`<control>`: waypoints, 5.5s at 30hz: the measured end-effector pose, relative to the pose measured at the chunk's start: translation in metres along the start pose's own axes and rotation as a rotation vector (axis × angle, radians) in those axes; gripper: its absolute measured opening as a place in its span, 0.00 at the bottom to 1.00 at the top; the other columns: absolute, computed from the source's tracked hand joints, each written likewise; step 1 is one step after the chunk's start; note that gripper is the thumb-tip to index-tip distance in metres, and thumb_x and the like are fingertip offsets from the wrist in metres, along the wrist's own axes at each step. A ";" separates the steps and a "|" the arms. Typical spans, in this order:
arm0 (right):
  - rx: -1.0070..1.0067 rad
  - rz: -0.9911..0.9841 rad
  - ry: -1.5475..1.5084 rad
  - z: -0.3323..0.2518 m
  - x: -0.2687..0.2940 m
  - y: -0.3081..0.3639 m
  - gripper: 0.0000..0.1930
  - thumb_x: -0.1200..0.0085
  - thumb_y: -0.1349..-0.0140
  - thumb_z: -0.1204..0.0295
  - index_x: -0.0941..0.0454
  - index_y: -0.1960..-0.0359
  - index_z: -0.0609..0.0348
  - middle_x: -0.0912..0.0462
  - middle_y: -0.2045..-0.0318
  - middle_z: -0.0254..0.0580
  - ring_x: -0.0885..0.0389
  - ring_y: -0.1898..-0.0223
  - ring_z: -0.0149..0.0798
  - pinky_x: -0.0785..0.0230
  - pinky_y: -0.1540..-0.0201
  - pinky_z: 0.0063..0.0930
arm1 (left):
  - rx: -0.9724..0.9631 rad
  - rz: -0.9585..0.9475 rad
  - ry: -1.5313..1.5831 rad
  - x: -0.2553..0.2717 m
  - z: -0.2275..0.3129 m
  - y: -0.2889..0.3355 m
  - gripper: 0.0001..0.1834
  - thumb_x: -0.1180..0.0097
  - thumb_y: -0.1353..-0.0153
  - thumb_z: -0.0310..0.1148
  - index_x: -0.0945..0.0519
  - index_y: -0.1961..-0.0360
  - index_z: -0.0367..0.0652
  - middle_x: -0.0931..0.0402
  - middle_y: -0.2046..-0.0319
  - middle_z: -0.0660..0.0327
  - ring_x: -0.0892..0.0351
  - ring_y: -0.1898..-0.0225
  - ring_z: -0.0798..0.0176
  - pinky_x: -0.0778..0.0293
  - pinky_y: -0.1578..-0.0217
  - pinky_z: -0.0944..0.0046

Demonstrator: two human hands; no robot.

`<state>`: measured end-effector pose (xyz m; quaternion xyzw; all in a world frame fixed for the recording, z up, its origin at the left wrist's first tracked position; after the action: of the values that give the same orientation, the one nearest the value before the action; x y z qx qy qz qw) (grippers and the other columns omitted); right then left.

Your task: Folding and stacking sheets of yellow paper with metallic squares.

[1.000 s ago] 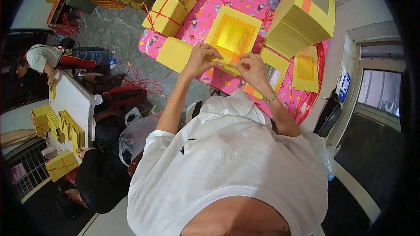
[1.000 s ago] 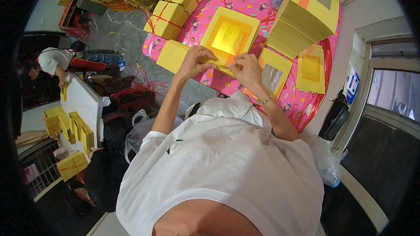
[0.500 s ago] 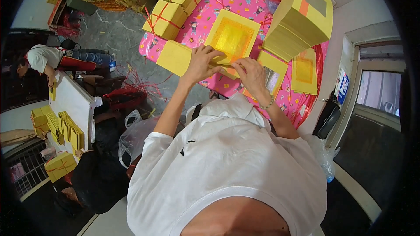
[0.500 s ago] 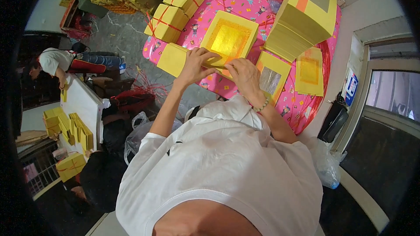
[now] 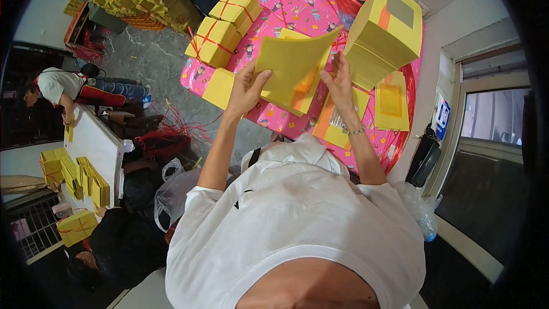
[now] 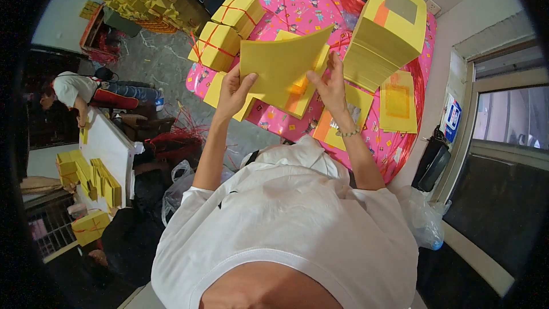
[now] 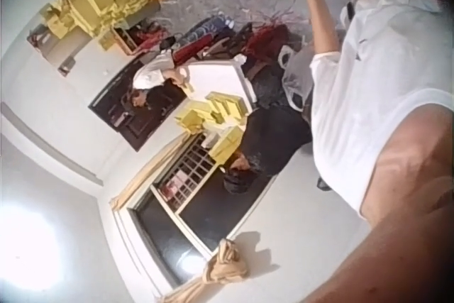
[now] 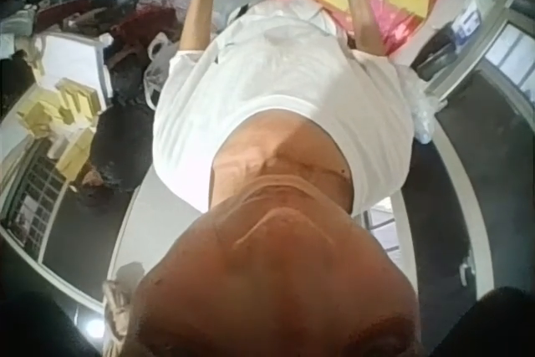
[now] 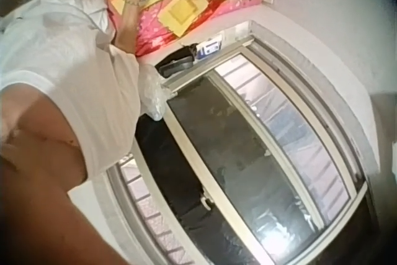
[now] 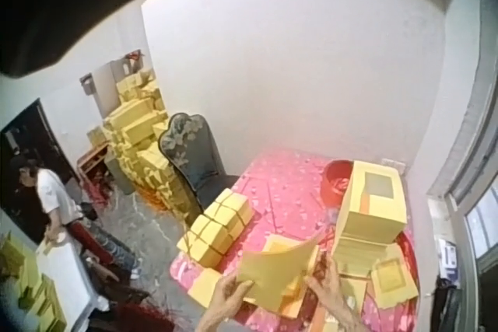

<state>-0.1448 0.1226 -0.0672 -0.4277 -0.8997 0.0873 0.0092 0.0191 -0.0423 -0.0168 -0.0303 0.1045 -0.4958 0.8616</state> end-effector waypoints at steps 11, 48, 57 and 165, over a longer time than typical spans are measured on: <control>-0.272 -0.432 -0.161 -0.017 -0.002 0.012 0.55 0.31 0.61 0.47 0.48 0.35 0.61 0.37 0.41 0.45 0.42 0.38 0.40 0.48 0.37 0.33 | 0.193 -0.044 0.267 -0.015 -0.010 0.014 0.21 0.47 0.37 0.33 0.31 0.45 0.38 0.24 0.54 0.62 0.27 0.53 0.71 0.33 0.50 0.68; -0.072 -0.255 0.014 -0.021 -0.014 0.004 0.23 0.37 0.48 0.75 0.31 0.51 0.66 0.21 0.59 0.44 0.21 0.59 0.33 0.27 0.57 0.27 | 0.069 -0.081 0.071 -0.034 -0.039 -0.004 0.22 0.48 0.39 0.28 0.37 0.45 0.36 0.29 0.53 0.60 0.30 0.51 0.69 0.34 0.50 0.67; -0.368 -0.318 -0.231 -0.050 -0.011 0.000 0.23 0.40 0.44 0.73 0.33 0.48 0.68 0.22 0.56 0.43 0.21 0.58 0.31 0.27 0.56 0.25 | 0.429 -0.098 0.137 -0.037 0.011 -0.014 0.28 0.56 0.33 0.38 0.45 0.37 0.37 0.33 0.46 0.61 0.33 0.47 0.70 0.35 0.49 0.69; -0.662 -0.712 0.104 -0.010 -0.095 0.070 0.10 0.44 0.40 0.71 0.22 0.60 0.64 0.19 0.70 0.31 0.22 0.71 0.21 0.28 0.70 0.15 | 0.079 0.750 0.073 0.028 -0.018 0.110 0.16 0.53 0.35 0.27 0.35 0.47 0.37 0.28 0.54 0.60 0.29 0.54 0.71 0.33 0.53 0.69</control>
<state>-0.0298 0.0946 -0.0638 -0.0772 -0.9678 -0.2335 -0.0532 0.1224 -0.0099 -0.0554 0.0611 0.1199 -0.1500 0.9795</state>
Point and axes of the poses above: each hand's wrist, its own y-axis away from the middle knuckle, its own x-axis out of the back of the hand, z = x × y, the point moved 1 cm from there along -y, towards the middle knuckle
